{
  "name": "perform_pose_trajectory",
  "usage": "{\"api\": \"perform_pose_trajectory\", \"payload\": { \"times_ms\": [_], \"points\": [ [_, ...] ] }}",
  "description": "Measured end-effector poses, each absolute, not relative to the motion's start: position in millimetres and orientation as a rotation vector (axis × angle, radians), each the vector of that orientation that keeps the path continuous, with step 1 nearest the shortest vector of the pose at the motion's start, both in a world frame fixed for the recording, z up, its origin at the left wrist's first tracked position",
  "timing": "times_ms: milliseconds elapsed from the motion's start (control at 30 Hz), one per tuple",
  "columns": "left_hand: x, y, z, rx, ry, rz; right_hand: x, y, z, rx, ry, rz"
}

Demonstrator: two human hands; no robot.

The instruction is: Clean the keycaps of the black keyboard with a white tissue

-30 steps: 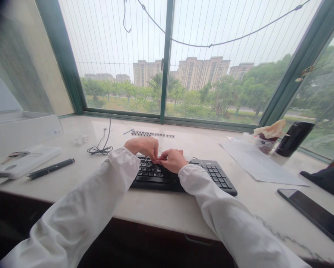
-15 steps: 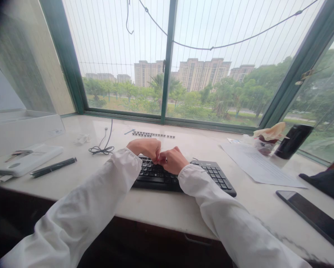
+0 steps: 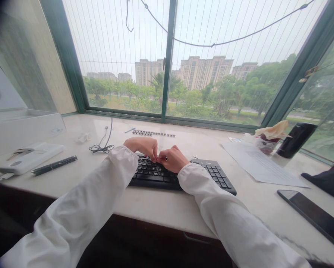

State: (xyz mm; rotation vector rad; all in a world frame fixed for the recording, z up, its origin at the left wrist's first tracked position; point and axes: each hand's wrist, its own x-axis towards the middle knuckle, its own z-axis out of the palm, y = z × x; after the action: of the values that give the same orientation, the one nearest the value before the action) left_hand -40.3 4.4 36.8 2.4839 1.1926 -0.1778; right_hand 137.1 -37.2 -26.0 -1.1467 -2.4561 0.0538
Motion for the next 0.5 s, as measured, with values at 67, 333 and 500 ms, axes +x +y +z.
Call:
{"api": "perform_pose_trajectory", "payload": {
  "times_ms": [67,333,500],
  "points": [
    [-43.5,7.7,35.7,2.478,1.163,-0.167,138.3,-35.7,-26.9,-1.171,-2.413,0.164],
    [-47.8,12.4,35.2,2.510,1.132,-0.174,142.6,-33.3,-28.8,-1.178,-2.359,0.291],
    [-47.1,11.5,35.3,2.505,1.145,-0.152,142.2,-34.3,-28.5,-1.217,-2.319,0.319]
  ]
}}
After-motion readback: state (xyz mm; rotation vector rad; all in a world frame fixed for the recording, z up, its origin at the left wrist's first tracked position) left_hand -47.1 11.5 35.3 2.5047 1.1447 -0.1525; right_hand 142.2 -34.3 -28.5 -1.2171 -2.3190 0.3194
